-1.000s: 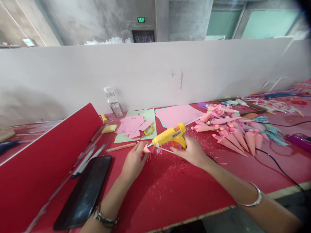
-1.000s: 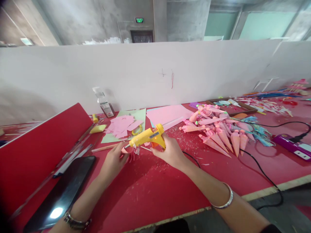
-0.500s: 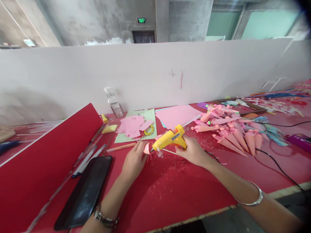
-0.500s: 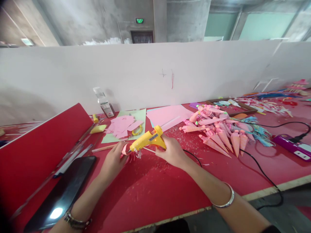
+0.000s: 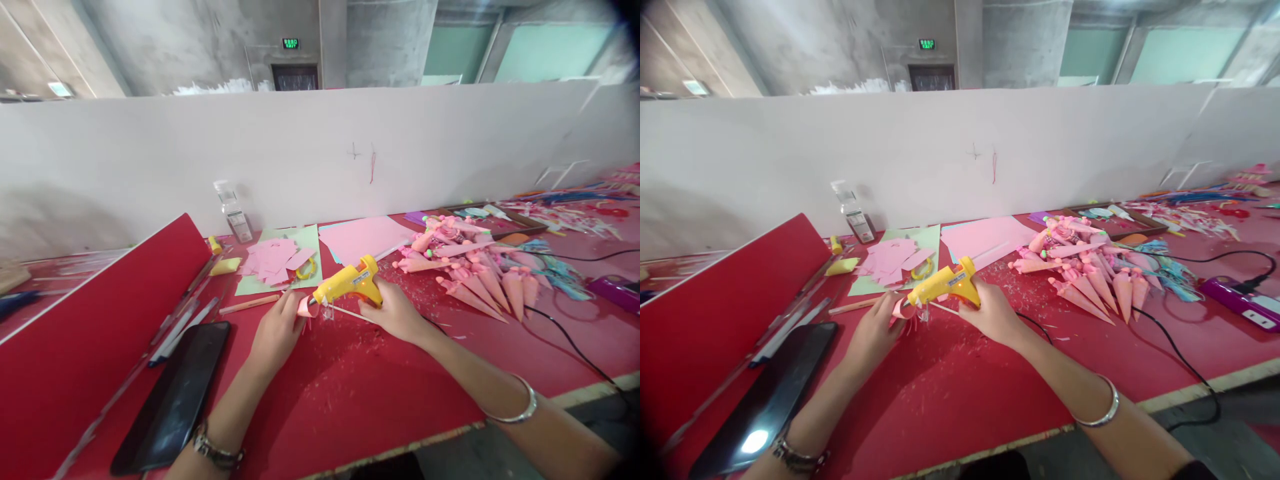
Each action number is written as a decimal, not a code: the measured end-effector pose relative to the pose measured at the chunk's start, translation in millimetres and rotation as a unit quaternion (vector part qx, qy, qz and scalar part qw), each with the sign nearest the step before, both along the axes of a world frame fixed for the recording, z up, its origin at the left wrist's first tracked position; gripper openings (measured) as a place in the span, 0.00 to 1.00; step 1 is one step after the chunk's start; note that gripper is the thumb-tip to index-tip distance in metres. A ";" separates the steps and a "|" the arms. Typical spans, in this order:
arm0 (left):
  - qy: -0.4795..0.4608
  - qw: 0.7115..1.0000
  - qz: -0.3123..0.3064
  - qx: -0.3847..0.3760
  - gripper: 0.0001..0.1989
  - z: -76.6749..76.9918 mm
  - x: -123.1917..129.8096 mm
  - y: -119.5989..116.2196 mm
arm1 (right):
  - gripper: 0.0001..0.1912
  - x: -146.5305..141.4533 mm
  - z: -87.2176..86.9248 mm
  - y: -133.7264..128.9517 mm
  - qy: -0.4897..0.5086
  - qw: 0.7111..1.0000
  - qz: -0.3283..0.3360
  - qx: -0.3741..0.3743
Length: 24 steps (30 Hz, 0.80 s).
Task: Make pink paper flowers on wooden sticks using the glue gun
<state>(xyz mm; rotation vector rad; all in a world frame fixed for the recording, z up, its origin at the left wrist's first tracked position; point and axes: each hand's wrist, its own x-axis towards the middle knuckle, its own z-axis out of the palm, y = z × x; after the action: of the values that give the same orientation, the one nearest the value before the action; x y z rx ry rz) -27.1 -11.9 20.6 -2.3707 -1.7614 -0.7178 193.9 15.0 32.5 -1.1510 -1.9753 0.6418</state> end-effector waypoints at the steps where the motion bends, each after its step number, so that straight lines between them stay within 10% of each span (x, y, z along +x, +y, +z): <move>1: 0.002 1.000 0.001 0.000 0.09 -0.1 0.0 0.1 | 0.09 -0.3 -0.6 0.4 0.009 1.000 -0.004 -0.006; 24: 0.017 0.999 0.029 0.004 0.05 1.4 -2.5 -1.2 | 0.10 3.6 0.2 2.0 -0.044 0.999 -0.001 0.015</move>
<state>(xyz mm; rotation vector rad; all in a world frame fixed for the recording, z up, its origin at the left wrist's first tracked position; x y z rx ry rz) -29.6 -13.1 22.0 -2.3028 -1.8029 -0.6715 197.5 17.0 32.6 -1.1815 -2.0508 0.5666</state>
